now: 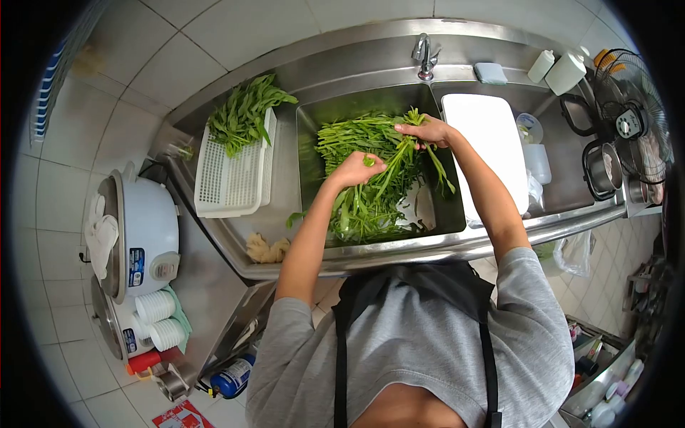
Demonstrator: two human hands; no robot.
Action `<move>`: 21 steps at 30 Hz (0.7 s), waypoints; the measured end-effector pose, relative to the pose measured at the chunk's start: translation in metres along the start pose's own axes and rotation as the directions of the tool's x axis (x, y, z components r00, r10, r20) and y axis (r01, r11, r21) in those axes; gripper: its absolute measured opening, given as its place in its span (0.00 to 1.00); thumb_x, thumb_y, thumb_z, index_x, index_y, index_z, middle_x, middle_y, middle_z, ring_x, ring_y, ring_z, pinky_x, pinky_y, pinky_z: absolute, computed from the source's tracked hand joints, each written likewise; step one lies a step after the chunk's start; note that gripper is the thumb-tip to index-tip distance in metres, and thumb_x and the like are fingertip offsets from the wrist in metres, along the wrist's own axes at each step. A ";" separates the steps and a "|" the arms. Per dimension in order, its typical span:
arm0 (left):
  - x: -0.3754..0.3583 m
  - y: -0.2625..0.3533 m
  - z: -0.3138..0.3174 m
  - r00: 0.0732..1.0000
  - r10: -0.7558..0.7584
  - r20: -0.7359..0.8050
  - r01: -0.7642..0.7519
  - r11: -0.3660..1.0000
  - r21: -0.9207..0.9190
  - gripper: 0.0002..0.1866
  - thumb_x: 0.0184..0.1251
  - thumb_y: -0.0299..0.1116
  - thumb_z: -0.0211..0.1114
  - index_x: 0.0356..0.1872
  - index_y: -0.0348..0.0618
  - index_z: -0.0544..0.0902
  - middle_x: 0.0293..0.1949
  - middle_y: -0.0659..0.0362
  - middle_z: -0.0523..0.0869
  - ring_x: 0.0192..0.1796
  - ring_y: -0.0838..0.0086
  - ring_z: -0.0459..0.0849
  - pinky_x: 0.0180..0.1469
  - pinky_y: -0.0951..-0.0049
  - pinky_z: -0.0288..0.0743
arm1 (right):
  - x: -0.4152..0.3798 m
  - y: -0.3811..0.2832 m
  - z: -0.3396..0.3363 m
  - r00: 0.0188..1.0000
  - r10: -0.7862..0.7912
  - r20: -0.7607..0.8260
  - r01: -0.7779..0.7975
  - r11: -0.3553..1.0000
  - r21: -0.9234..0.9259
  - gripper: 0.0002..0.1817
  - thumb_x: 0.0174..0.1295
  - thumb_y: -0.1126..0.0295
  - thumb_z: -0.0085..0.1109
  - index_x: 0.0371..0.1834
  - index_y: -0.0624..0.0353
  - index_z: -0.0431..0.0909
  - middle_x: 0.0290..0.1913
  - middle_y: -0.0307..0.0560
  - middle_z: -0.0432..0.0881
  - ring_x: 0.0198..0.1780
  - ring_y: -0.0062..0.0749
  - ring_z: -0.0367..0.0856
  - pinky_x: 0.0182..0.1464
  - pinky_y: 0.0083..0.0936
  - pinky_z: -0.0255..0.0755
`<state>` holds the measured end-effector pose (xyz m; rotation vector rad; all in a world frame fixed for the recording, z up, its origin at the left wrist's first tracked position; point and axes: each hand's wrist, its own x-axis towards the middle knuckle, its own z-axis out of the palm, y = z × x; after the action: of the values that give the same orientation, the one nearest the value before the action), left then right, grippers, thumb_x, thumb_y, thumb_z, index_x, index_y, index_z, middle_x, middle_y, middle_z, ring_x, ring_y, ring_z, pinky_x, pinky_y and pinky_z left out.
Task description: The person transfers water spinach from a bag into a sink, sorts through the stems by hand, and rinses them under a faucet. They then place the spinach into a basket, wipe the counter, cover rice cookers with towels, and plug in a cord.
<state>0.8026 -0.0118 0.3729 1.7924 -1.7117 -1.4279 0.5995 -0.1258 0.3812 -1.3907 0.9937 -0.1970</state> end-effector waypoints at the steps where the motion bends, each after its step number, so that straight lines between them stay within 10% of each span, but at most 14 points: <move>1: 0.001 -0.004 -0.001 0.999 0.032 -0.004 -0.032 0.999 -0.019 0.16 0.57 0.45 0.63 0.37 0.43 0.80 0.16 0.62 0.75 0.17 0.81 0.72 0.24 0.75 0.67 | 0.001 -0.001 0.001 1.000 -0.011 -0.013 0.011 1.000 0.009 0.27 0.49 0.46 0.64 0.34 0.62 0.76 0.23 0.35 0.72 0.16 0.18 0.66 0.16 0.15 0.57; 5: 0.013 -0.029 0.006 0.881 0.233 -0.411 -0.148 0.963 0.227 0.15 0.56 0.45 0.63 0.35 0.44 0.79 0.27 0.53 0.82 0.32 0.65 0.81 0.39 0.67 0.72 | 0.008 0.001 0.006 0.994 -0.007 -0.108 0.006 1.000 -0.010 0.22 0.52 0.49 0.63 0.31 0.59 0.75 0.19 0.33 0.70 0.14 0.16 0.66 0.15 0.14 0.58; 21: 0.009 -0.002 0.012 0.960 0.077 -0.271 -0.048 0.992 0.115 0.11 0.51 0.41 0.60 0.30 0.47 0.82 0.21 0.54 0.81 0.27 0.68 0.80 0.33 0.67 0.72 | 0.016 -0.003 0.030 0.994 0.041 -0.103 -0.034 0.997 0.068 0.26 0.48 0.45 0.64 0.29 0.62 0.75 0.17 0.37 0.72 0.15 0.17 0.66 0.16 0.16 0.57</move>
<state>0.7926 -0.0145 0.3613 1.8713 -1.7088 -1.0224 0.6303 -0.1150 0.3722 -1.3113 1.0898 -0.2742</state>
